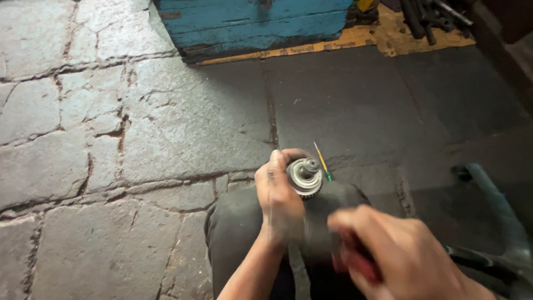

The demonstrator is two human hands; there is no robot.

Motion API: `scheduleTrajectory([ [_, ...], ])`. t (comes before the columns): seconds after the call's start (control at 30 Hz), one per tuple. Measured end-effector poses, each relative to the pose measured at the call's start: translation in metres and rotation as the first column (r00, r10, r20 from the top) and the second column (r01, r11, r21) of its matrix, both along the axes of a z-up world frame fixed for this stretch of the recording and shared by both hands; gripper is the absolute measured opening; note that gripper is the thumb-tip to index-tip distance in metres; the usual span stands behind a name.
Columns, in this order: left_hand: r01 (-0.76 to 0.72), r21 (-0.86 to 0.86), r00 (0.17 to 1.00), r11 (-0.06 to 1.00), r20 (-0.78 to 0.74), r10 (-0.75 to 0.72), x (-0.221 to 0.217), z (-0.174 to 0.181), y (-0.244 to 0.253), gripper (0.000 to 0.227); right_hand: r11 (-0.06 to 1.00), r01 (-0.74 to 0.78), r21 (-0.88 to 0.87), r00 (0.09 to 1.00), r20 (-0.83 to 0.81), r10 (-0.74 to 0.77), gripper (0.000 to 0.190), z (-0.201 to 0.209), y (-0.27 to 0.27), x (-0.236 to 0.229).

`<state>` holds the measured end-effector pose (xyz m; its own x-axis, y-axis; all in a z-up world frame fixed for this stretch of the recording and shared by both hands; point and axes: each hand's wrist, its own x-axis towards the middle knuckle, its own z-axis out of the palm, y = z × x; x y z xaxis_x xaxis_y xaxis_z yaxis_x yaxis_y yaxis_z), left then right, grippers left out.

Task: The person uses pliers and a screwdriver to manipulate and disassemble parts of a mechanical gear-like component while sitting on the floor.

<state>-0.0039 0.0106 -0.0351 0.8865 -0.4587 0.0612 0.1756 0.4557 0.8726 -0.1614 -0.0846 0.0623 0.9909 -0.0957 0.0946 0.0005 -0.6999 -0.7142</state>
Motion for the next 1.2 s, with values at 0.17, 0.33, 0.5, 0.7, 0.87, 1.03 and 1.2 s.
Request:
scheduleTrajectory([
  [0.17, -0.088, 0.096, 0.991, 0.992, 0.112, 0.077, 0.002, 0.001, 0.001, 0.057, 0.926, 0.102, -0.364, 0.986, 0.158, -0.047, 0.033, 0.014, -0.001, 0.014],
  [0.33, -0.219, 0.176, 0.951, 0.96, 0.256, 0.171, 0.007, 0.008, 0.002, 0.053, 0.957, -0.036, -0.289, 0.965, 0.237, 0.108, 0.037, 0.011, -0.004, 0.015],
  [0.5, -0.247, 0.218, 0.946, 0.944, 0.265, 0.186, 0.002, 0.017, 0.006, 0.053, 0.89, 0.182, -0.418, 0.962, 0.261, -0.074, 0.033, 0.007, -0.006, 0.013],
  [0.7, -0.352, 0.28, 0.848, 0.893, 0.499, 0.178, 0.0, 0.025, 0.011, 0.048, 0.933, 0.288, -0.215, 0.958, 0.073, -0.278, 0.022, 0.005, -0.001, 0.018],
  [0.87, -0.339, 0.331, 0.863, 0.881, 0.483, 0.151, 0.004, 0.033, 0.012, 0.052, 0.968, 0.01, -0.252, 0.966, 0.252, 0.056, 0.022, -0.007, -0.018, 0.01],
  [1.03, -0.347, 0.354, 0.864, 0.869, 0.481, 0.149, 0.006, 0.022, 0.011, 0.053, 0.862, 0.505, 0.056, 0.792, -0.427, -0.436, 0.048, -0.03, -0.046, -0.004],
  [1.2, -0.121, 0.148, 0.988, 0.982, 0.114, 0.104, 0.011, 0.005, 0.007, 0.064, 0.476, 0.471, 0.743, 0.881, -0.428, -0.204, 0.045, -0.054, -0.054, -0.043],
])
